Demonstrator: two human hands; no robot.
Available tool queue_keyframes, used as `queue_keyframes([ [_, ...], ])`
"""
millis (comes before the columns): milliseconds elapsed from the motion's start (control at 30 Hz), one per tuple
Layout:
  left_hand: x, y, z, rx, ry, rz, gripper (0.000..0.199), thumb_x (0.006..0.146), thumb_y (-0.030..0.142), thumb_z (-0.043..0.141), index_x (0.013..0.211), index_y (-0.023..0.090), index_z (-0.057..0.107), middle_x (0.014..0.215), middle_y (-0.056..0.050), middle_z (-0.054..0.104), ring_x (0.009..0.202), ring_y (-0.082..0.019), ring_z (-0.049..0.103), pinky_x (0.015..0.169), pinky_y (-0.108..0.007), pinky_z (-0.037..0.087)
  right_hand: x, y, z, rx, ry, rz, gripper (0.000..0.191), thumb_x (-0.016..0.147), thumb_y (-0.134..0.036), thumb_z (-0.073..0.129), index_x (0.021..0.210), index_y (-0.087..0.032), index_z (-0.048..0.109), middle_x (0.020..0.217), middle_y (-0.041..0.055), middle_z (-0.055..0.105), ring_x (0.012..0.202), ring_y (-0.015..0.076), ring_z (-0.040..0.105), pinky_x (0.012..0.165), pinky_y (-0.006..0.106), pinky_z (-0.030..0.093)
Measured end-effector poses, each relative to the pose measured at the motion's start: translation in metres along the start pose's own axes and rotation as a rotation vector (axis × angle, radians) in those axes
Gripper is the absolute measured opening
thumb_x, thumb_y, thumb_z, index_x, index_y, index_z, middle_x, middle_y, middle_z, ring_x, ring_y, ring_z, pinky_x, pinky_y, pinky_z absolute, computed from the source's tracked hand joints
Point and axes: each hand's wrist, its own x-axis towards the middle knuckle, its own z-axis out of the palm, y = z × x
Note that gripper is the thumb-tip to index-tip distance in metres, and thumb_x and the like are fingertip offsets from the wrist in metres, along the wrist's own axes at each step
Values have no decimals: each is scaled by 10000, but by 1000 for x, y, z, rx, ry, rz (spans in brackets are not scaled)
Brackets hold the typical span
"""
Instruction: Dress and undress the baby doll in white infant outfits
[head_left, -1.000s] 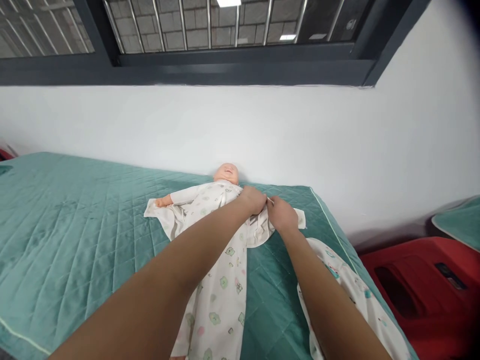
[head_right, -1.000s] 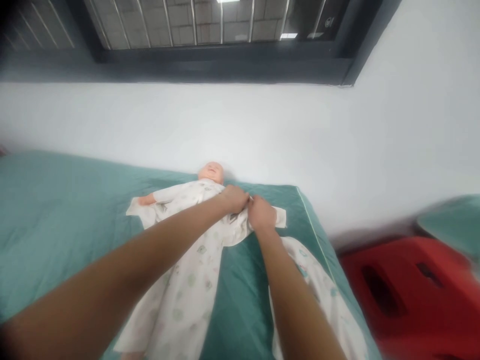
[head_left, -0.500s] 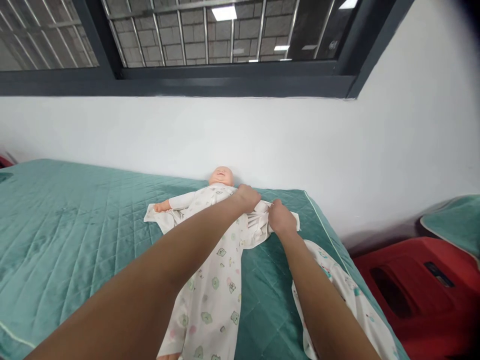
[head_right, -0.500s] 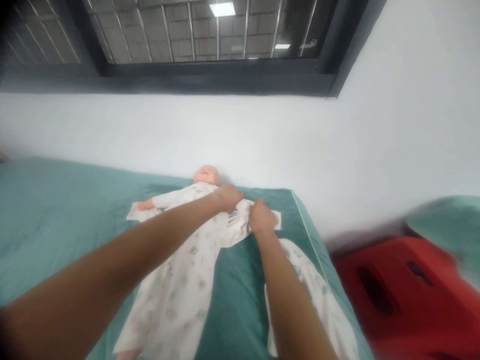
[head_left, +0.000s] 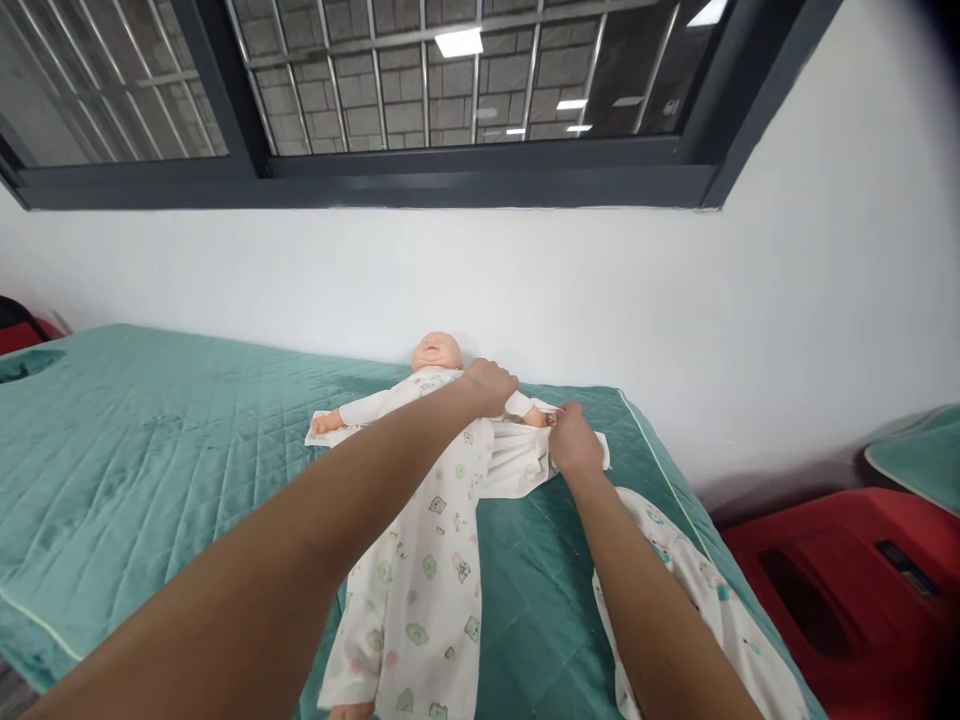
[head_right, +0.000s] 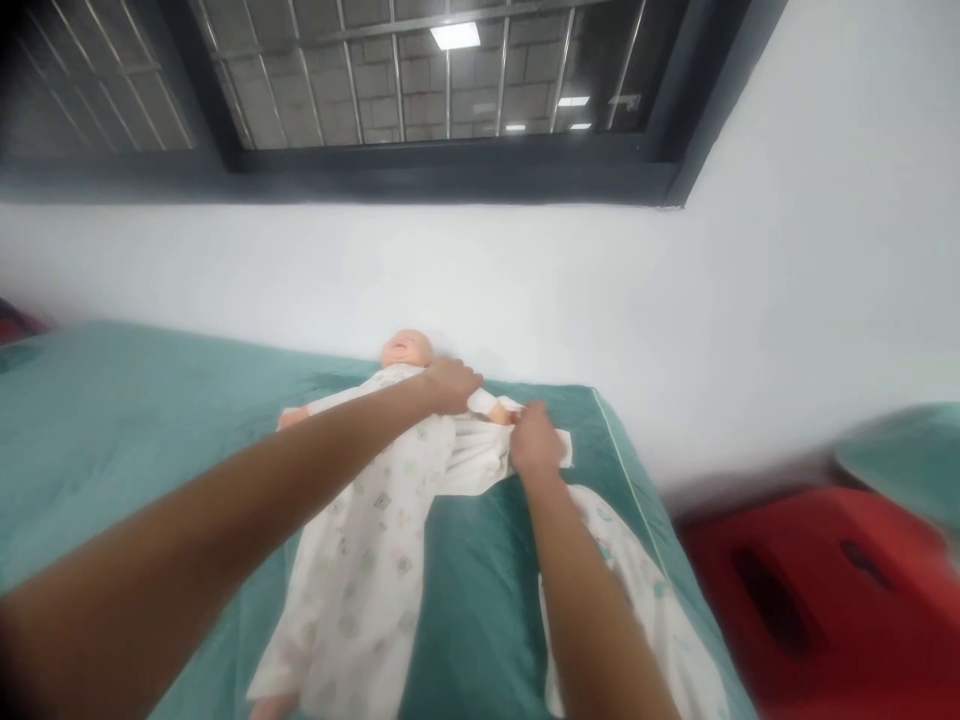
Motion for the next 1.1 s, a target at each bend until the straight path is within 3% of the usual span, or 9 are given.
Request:
queue_keyframes([
  [333,-10,-13,-10,-15,-11,-34,413,795,349,608,1173,184,626,1096,-149,705,964,-293,661,820,-392,496,8,6,3,154,30,-3,326,1001,-364,279,1203,-187,463,1092,158,676,1000,304,658,836,412,443],
  [533,-8,-10,-1,-37,-8,-24,406,806,374,604,1166,187,614,1110,-137,702,991,-295,656,813,-383,508,25,17,12,381,54,-17,277,932,-363,419,1094,-180,551,1103,118,685,1019,244,636,848,335,470],
  [733,-8,-6,10,-65,30,8,497,831,521,563,1191,179,583,1165,-145,683,1024,-312,644,818,-411,519,38,29,17,639,41,5,270,823,-358,482,923,-152,623,970,98,714,860,215,656,723,291,503],
  [933,-8,-2,19,-72,48,33,476,858,479,536,1203,154,570,1179,-163,673,1047,-323,642,829,-426,520,25,18,7,871,-72,30,365,848,-413,460,1018,-137,629,987,124,720,802,208,680,669,292,540],
  [1100,-8,0,21,-68,48,52,429,854,408,538,1191,145,575,1154,-157,680,1013,-331,653,797,-441,529,17,13,2,948,-175,-5,387,748,-413,650,1033,-152,646,953,103,730,781,215,690,646,288,549],
])
